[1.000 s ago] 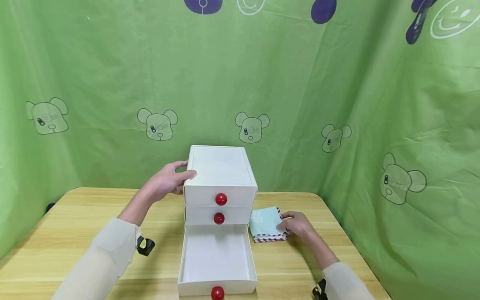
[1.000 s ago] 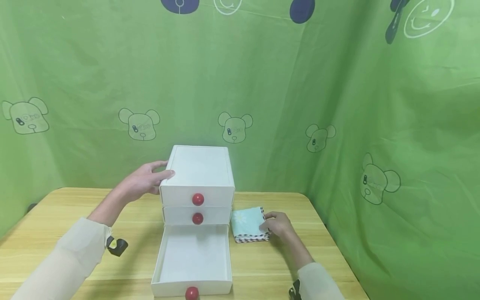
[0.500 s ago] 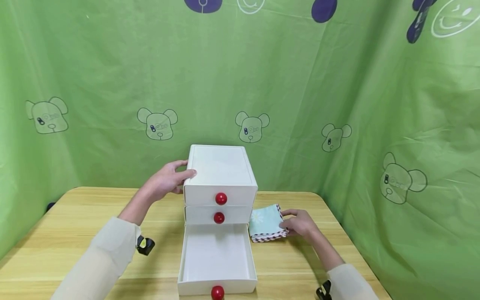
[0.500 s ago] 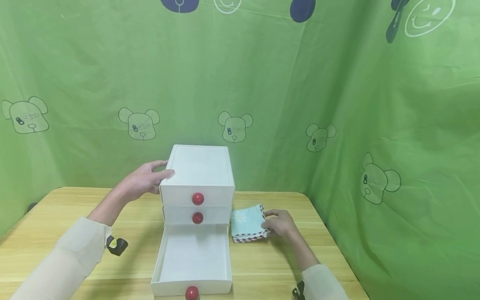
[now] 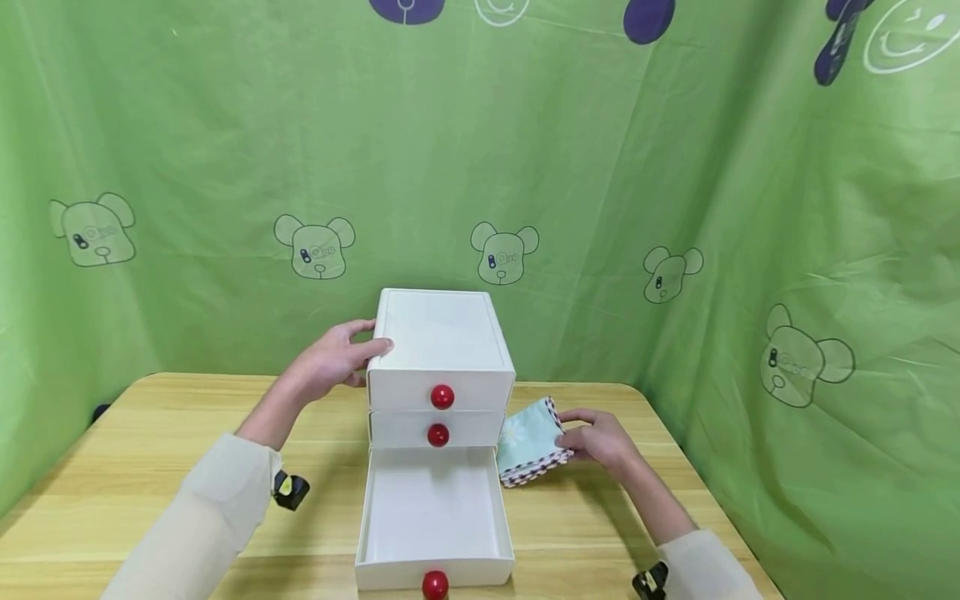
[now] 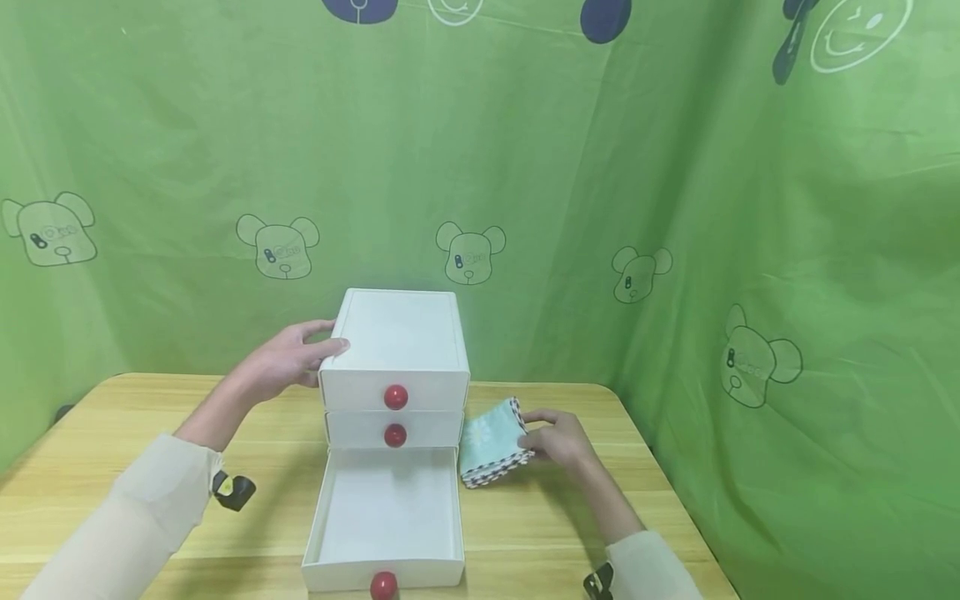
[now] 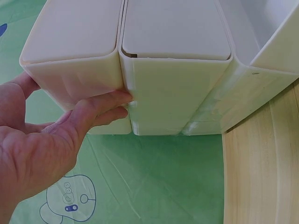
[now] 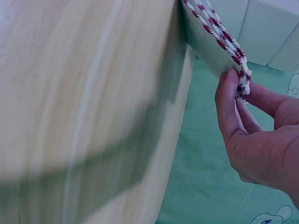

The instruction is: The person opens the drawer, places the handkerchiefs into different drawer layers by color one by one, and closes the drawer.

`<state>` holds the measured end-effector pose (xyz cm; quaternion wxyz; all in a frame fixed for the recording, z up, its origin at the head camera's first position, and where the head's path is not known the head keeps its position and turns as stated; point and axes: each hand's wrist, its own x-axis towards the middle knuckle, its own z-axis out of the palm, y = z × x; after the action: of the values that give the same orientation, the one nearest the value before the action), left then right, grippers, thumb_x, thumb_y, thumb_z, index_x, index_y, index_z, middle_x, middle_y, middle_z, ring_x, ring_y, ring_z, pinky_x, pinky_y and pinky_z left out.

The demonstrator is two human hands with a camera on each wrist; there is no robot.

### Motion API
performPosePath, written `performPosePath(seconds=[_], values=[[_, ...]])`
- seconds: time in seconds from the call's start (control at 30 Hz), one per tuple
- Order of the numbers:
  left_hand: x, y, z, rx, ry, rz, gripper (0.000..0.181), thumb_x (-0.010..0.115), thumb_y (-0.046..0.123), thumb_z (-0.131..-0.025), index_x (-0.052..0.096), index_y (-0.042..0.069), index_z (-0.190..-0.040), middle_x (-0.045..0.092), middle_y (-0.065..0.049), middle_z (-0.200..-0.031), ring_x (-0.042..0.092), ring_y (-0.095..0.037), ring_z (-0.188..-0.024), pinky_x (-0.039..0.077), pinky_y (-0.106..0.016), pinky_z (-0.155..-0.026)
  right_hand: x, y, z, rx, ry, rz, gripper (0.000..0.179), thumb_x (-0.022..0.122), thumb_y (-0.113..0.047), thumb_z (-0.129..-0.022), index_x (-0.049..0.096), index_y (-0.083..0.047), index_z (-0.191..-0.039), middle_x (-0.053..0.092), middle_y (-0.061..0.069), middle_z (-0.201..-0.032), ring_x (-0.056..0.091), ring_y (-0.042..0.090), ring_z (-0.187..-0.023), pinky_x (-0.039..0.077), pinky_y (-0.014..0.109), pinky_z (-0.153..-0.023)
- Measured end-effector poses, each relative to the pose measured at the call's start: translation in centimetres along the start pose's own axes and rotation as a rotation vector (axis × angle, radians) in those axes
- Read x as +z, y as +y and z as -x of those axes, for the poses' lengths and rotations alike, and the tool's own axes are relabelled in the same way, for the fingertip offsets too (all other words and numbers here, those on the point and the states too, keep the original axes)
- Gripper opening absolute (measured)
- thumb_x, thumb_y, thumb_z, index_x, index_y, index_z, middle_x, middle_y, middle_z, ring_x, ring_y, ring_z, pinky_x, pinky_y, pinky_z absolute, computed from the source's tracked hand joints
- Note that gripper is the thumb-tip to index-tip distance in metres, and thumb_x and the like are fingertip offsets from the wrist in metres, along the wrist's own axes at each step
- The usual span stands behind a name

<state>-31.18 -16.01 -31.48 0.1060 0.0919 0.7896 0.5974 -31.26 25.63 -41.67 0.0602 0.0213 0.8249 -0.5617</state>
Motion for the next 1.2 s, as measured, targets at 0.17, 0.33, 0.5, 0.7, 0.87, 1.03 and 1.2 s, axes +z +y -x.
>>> performPosePath(seconds=[0.17,0.33,0.5,0.7,0.87,1.03,1.2], values=[[0.0,0.0,0.0,0.002,0.000,-0.003,0.081,0.059,0.038,-0.093,0.014,0.009,-0.153,0.063,-0.016,-0.118,0.063,-0.026,-0.104,0.055,-0.039,-0.086,0.0,-1.0,0.5,-0.017,-0.017,-0.019,0.048,0.070,0.001,-0.078,0.058,0.006,-0.124,0.068,0.017,-0.085,0.067,0.023,-0.070,0.058,0.044,-0.072],[0.0,0.1,0.1,-0.001,0.001,-0.002,0.080,0.059,0.038,-0.093,0.013,0.009,-0.153,0.062,-0.016,-0.120,0.062,-0.027,-0.105,0.055,-0.039,-0.087,-0.2,-1.9,1.0,-0.034,-0.036,-0.035,0.047,0.069,0.002,-0.079,0.057,0.006,-0.124,0.068,0.019,-0.091,0.067,0.024,-0.073,0.059,0.039,-0.070],[-0.1,0.1,0.2,-0.007,0.004,-0.008,0.081,0.060,0.039,-0.093,0.013,0.009,-0.153,0.061,-0.016,-0.121,0.062,-0.026,-0.105,0.054,-0.039,-0.087,-0.2,-2.7,1.6,-0.054,-0.065,-0.052,0.045,0.068,0.002,-0.080,0.056,0.009,-0.123,0.067,0.020,-0.095,0.068,0.024,-0.076,0.059,0.035,-0.071],[0.0,0.1,0.2,-0.011,0.006,-0.018,0.082,0.059,0.040,-0.093,0.013,0.010,-0.153,0.063,-0.015,-0.117,0.063,-0.026,-0.103,0.054,-0.039,-0.087,-0.5,-3.3,2.4,-0.073,-0.118,-0.080,0.044,0.067,0.003,-0.081,0.053,0.012,-0.122,0.068,0.022,-0.099,0.068,0.023,-0.080,0.059,0.035,-0.075],[0.1,0.1,0.1,-0.014,0.003,-0.013,0.082,0.059,0.039,-0.093,0.012,0.010,-0.153,0.063,-0.016,-0.118,0.062,-0.026,-0.103,0.054,-0.040,-0.088,-0.9,-4.0,3.3,-0.092,-0.148,-0.066,0.047,0.068,0.001,-0.082,0.051,0.012,-0.124,0.066,0.023,-0.102,0.067,0.024,-0.083,0.058,0.036,-0.077],[0.1,0.2,0.0,-0.011,0.002,-0.004,0.081,0.060,0.039,-0.093,0.013,0.010,-0.153,0.063,-0.016,-0.118,0.063,-0.026,-0.102,0.055,-0.039,-0.086,-1.4,-5.2,4.5,-0.113,-0.189,-0.051,0.047,0.068,-0.001,-0.083,0.051,0.012,-0.124,0.066,0.023,-0.105,0.067,0.026,-0.086,0.058,0.037,-0.078],[0.0,0.1,0.0,-0.020,0.002,-0.002,0.082,0.060,0.039,-0.093,0.012,0.010,-0.153,0.063,-0.016,-0.117,0.064,-0.025,-0.099,0.055,-0.038,-0.086,-1.6,-6.3,5.6,-0.130,-0.233,-0.028,0.048,0.069,-0.002,-0.082,0.050,0.012,-0.124,0.065,0.023,-0.106,0.067,0.027,-0.087,0.058,0.038,-0.077]])
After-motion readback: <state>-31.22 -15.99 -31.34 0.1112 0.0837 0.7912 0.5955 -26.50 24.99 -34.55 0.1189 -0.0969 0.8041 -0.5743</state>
